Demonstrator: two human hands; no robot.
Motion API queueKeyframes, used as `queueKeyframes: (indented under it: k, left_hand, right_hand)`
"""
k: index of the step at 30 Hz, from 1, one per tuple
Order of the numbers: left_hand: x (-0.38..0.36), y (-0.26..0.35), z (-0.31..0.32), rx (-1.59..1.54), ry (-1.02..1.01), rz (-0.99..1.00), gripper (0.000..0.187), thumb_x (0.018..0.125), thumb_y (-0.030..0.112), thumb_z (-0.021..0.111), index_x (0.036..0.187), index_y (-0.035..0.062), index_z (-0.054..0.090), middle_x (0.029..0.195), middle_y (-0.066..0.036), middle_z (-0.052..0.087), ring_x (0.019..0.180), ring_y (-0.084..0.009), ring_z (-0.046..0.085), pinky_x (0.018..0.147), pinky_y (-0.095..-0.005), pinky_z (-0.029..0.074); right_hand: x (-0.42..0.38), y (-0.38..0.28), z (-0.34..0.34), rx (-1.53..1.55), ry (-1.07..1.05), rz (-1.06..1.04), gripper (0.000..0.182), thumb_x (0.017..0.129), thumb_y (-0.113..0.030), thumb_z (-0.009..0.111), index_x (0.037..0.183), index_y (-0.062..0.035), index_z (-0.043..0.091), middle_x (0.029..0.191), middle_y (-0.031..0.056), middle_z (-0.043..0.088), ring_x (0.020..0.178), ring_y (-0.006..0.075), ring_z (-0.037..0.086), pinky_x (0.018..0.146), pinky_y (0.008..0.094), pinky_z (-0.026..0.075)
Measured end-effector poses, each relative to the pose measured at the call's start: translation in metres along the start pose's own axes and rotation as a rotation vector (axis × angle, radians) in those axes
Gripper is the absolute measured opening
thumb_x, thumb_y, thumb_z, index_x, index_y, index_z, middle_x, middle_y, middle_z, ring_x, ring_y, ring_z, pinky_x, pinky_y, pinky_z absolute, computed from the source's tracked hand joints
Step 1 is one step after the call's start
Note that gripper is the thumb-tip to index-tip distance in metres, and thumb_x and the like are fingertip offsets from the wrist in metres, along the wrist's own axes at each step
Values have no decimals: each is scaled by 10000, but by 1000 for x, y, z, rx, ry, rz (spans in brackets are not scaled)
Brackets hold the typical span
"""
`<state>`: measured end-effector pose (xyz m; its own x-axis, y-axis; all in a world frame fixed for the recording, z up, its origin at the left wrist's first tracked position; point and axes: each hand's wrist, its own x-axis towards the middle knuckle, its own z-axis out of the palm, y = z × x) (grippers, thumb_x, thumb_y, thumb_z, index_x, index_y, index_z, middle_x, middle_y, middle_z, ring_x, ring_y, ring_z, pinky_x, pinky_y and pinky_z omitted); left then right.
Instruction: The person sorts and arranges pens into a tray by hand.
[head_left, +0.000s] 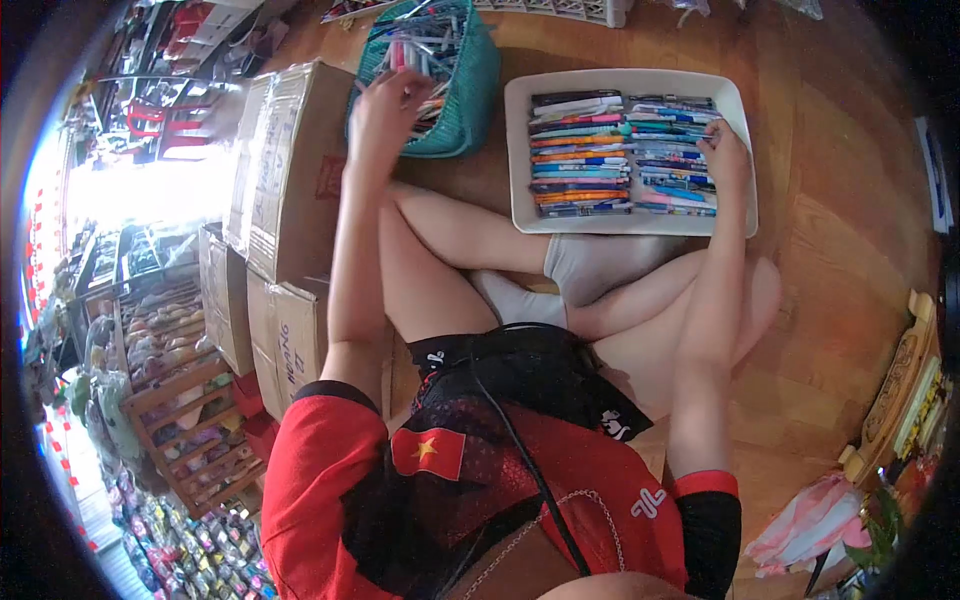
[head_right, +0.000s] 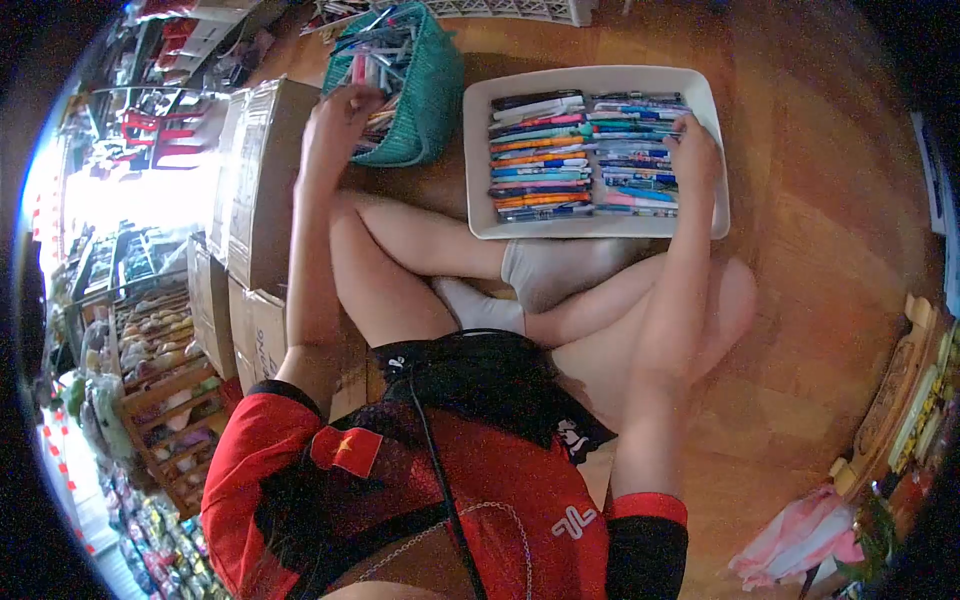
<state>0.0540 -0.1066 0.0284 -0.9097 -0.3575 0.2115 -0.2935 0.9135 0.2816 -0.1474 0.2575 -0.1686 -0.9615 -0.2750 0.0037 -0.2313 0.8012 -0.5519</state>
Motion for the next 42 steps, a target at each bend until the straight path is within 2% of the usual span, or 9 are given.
queueKeyframes:
  k: [4,19,22,25,28,31,37,40,42]
  left_hand:
    - [-1,-80,-4,320,-360,38,254,702,140,692,955,130,673,1002,-90,626,909,-303,607,779,-402,497]
    - [8,-112,16,895,-298,864,237,772,98,534,988,35,609,1063,-93,551,1052,-220,534,914,-363,447]
    - [16,-107,10,965,-607,780,236,784,98,524,993,12,591,1096,-120,550,1112,-242,492,916,-393,438]
    - [22,-118,-3,756,-613,825,224,805,90,511,1006,12,573,1038,-154,584,1058,-290,539,860,-422,454]
    - [20,-115,-23,349,-666,326,204,852,82,486,1030,6,549,953,-192,607,952,-343,586,798,-456,459]
    - [9,-68,-57,311,-599,71,180,903,105,468,1040,9,534,927,-211,612,860,-376,606,740,-453,464]
    - [-24,-2,-31,-546,-458,45,173,947,148,457,1020,3,517,825,-102,600,780,-180,569,720,-316,444]
    - [-14,40,11,-582,-578,163,159,942,145,468,997,1,508,789,-56,565,771,-118,503,729,-283,426]
    - [-4,55,69,-621,-549,302,184,920,175,500,956,-3,472,788,-159,602,740,-252,584,678,-361,438]
  right_hand:
    - [1,-2,-3,58,-34,22,207,751,-172,688,917,-98,588,853,135,657,831,320,622,723,406,473]
    - [4,7,1,85,1,39,205,818,-264,608,947,-107,637,920,162,660,871,338,627,756,395,488]
    - [5,6,-1,70,-7,49,244,829,-277,604,967,-80,639,940,168,660,895,307,637,776,371,486]
    - [5,3,-3,86,-7,60,237,833,-278,598,965,-86,639,938,179,656,896,331,630,771,387,488]
    - [8,9,1,124,-4,47,233,838,-279,589,962,-89,641,919,187,655,879,353,626,753,401,493]
    - [6,3,-6,166,21,62,250,845,-289,582,968,-81,645,899,186,658,862,348,633,738,398,496]
    - [10,-4,-11,319,147,13,277,855,-304,574,977,-67,646,907,177,661,874,329,637,747,373,486]
    - [3,-9,-21,414,220,16,298,859,-322,571,979,-60,643,890,165,664,851,312,640,744,365,480]
    - [5,-3,-24,379,265,72,289,867,-319,560,968,-62,646,882,157,664,828,295,643,723,358,478]
